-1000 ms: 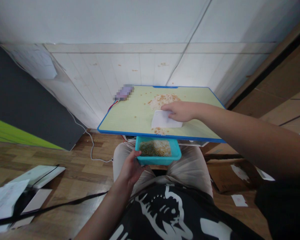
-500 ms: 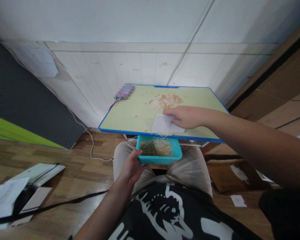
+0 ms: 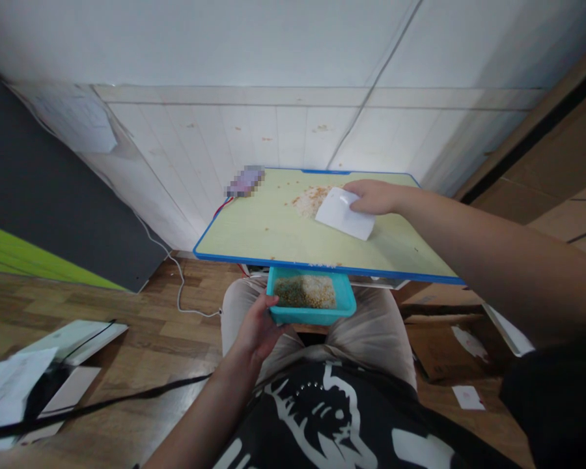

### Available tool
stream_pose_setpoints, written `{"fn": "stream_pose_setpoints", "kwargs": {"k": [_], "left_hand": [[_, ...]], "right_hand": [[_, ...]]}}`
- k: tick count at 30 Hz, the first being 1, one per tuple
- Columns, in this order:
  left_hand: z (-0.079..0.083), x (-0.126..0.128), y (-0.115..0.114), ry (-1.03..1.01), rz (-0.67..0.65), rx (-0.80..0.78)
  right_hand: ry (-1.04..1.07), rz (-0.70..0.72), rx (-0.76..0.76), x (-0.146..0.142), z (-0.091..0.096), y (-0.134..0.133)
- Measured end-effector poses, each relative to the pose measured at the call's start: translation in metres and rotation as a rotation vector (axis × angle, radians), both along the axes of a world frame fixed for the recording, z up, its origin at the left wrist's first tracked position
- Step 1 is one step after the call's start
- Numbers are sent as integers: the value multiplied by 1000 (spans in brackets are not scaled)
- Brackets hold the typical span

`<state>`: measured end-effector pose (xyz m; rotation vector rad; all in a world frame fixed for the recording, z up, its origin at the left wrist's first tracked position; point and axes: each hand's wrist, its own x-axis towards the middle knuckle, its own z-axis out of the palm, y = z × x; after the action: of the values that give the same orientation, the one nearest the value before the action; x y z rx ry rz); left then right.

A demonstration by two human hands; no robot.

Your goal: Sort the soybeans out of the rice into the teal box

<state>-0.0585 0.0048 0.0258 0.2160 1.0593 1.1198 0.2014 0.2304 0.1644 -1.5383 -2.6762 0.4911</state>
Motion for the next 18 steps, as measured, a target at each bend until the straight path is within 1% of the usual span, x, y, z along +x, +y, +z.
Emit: {"fn": "stream_pose_setpoints", "kwargs": {"k": [4, 9, 14, 18], "left_hand": [[1, -2, -1, -4, 6, -4], [-2, -7, -1, -13, 21, -4], [0, -11, -1, -9, 46, -11], [3, -11, -2, -8, 57, -29]], "right_hand": [[35, 2, -85, -7, -10, 13], [73, -7, -164, -30, -18, 18], [73, 47, -242, -53, -20, 17], [61, 98, -294, -63, -18, 14]]}}
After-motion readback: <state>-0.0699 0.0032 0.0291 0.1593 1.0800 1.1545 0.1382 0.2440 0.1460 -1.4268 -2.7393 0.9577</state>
